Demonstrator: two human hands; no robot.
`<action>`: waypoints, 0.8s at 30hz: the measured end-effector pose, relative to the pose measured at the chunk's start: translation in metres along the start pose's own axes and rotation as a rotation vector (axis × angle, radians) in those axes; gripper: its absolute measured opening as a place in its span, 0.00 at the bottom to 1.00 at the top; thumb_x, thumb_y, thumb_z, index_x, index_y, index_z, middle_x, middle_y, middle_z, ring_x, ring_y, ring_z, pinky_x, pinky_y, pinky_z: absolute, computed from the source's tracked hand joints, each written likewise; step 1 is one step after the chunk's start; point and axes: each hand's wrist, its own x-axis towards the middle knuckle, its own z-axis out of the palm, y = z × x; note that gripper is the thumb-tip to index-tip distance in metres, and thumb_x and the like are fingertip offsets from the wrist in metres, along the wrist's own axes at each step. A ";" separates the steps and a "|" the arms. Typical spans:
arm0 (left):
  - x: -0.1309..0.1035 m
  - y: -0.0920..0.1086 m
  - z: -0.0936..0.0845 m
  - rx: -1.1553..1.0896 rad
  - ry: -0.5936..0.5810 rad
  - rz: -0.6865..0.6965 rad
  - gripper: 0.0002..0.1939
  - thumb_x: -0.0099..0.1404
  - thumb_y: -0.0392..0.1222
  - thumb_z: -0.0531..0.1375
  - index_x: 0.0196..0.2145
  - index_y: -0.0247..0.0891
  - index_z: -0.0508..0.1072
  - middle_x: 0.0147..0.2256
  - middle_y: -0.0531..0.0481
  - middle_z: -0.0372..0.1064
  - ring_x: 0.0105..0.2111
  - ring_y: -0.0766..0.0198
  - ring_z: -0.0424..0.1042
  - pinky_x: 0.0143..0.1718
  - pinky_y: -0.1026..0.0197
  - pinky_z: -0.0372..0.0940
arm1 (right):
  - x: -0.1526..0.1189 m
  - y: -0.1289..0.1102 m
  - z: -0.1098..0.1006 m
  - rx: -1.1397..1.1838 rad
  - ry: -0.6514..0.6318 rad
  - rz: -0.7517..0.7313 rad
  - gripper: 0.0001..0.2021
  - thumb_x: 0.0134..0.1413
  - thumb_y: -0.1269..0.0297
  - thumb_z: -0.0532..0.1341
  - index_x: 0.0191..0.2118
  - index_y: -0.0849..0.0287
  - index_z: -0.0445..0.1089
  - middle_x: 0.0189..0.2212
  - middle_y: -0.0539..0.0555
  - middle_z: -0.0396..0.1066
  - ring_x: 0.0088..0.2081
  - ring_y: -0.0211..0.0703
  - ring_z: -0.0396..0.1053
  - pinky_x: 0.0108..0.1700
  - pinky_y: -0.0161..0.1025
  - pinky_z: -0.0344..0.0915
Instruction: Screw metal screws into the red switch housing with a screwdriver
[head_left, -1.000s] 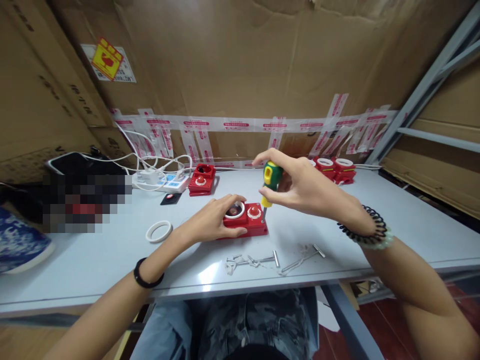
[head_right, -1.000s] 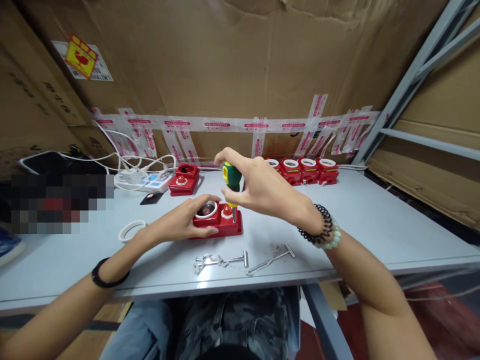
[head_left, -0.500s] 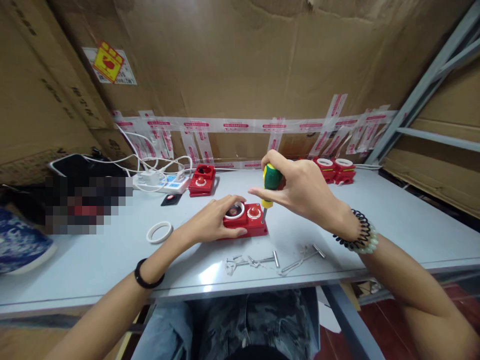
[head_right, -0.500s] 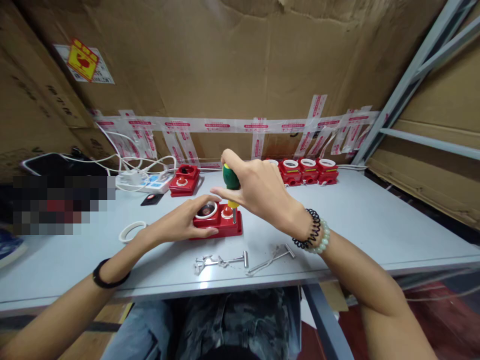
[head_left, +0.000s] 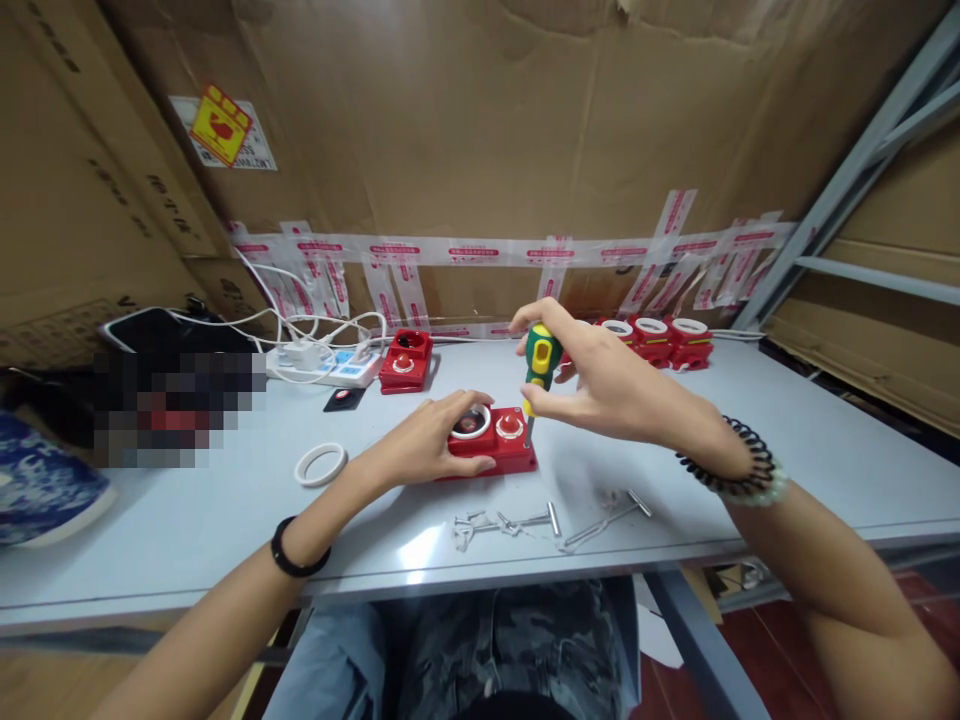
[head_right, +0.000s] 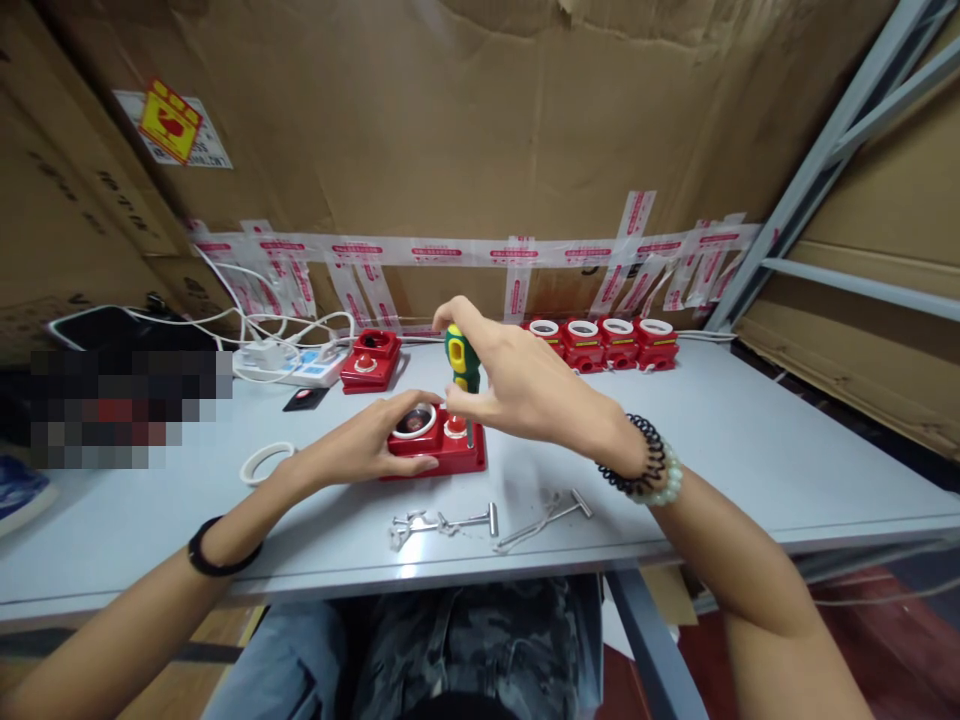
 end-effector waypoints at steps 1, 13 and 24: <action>0.000 0.000 0.000 -0.003 0.000 0.000 0.29 0.59 0.54 0.62 0.54 0.42 0.60 0.49 0.44 0.68 0.43 0.54 0.71 0.44 0.52 0.65 | 0.000 0.000 -0.001 0.055 -0.041 -0.019 0.19 0.52 0.66 0.61 0.50 0.57 0.59 0.33 0.49 0.68 0.29 0.34 0.63 0.31 0.33 0.57; -0.001 -0.001 0.000 0.003 0.007 0.009 0.29 0.59 0.54 0.62 0.53 0.43 0.60 0.48 0.45 0.68 0.42 0.55 0.71 0.43 0.53 0.65 | 0.001 0.005 -0.004 0.114 -0.064 0.001 0.19 0.52 0.67 0.60 0.50 0.56 0.58 0.33 0.48 0.70 0.29 0.34 0.64 0.31 0.33 0.58; 0.000 -0.002 0.001 0.002 0.004 0.011 0.29 0.59 0.55 0.62 0.53 0.43 0.59 0.48 0.45 0.68 0.43 0.54 0.71 0.43 0.53 0.65 | 0.000 0.001 -0.001 0.051 -0.004 -0.007 0.17 0.55 0.64 0.60 0.50 0.56 0.60 0.35 0.50 0.68 0.32 0.37 0.65 0.35 0.36 0.61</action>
